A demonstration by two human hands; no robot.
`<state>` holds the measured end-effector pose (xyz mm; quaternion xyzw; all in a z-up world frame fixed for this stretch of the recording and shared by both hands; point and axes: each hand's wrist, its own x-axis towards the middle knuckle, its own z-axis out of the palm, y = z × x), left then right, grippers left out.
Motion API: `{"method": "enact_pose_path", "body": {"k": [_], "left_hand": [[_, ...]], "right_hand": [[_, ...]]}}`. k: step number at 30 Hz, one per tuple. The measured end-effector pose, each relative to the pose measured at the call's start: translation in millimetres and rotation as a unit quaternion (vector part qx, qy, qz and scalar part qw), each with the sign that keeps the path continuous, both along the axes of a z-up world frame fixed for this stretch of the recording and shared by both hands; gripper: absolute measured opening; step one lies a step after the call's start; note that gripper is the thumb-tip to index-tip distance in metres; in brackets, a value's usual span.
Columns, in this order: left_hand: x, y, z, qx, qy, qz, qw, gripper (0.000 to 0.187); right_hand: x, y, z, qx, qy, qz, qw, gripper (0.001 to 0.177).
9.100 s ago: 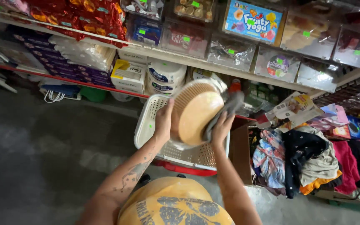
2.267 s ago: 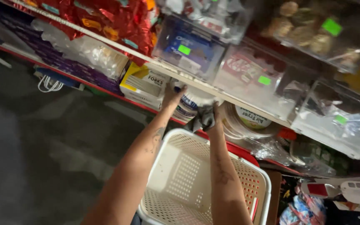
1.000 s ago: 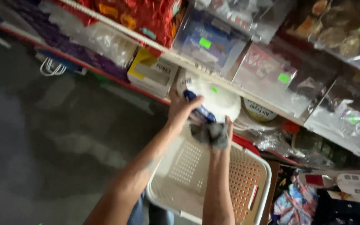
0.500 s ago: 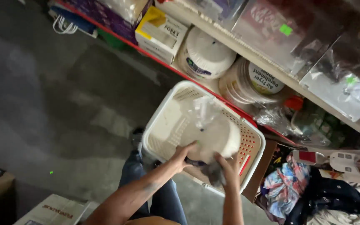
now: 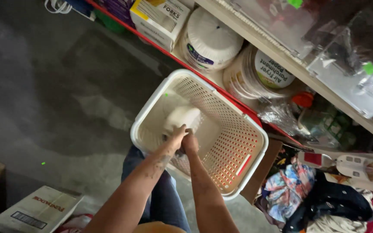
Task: Wipe down disposable plates and kitchen items with a cloth and place them into a shopping basket.
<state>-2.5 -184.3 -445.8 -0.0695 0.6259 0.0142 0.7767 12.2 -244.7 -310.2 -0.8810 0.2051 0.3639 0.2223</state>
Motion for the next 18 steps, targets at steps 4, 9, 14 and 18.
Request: {"method": "enact_pose_path", "body": {"k": [4,9,14,18], "left_hand": [[14.5,22.6,56.4,0.364,0.005,-0.742,0.562,0.103],[6.4,81.9,56.8,0.449,-0.032,-0.892,0.039,0.056],[-38.7,117.4,1.8,0.461,0.168,-0.609,0.623,0.081],[25.5,66.5,286.3,0.362,0.23,0.093,0.898,0.115]], "right_hand": [[5.4,-43.9,98.9,-0.022,-0.063,0.079,0.995,0.027],[-19.8,-146.0,197.6,-0.275,-0.227,-0.065,0.932,0.048],[-8.4,-192.3,183.3,-0.187,-0.079,-0.045,0.978,0.059],[-4.2,-225.8,115.8,-0.212,-0.094,-0.08,0.969,0.051]]}}
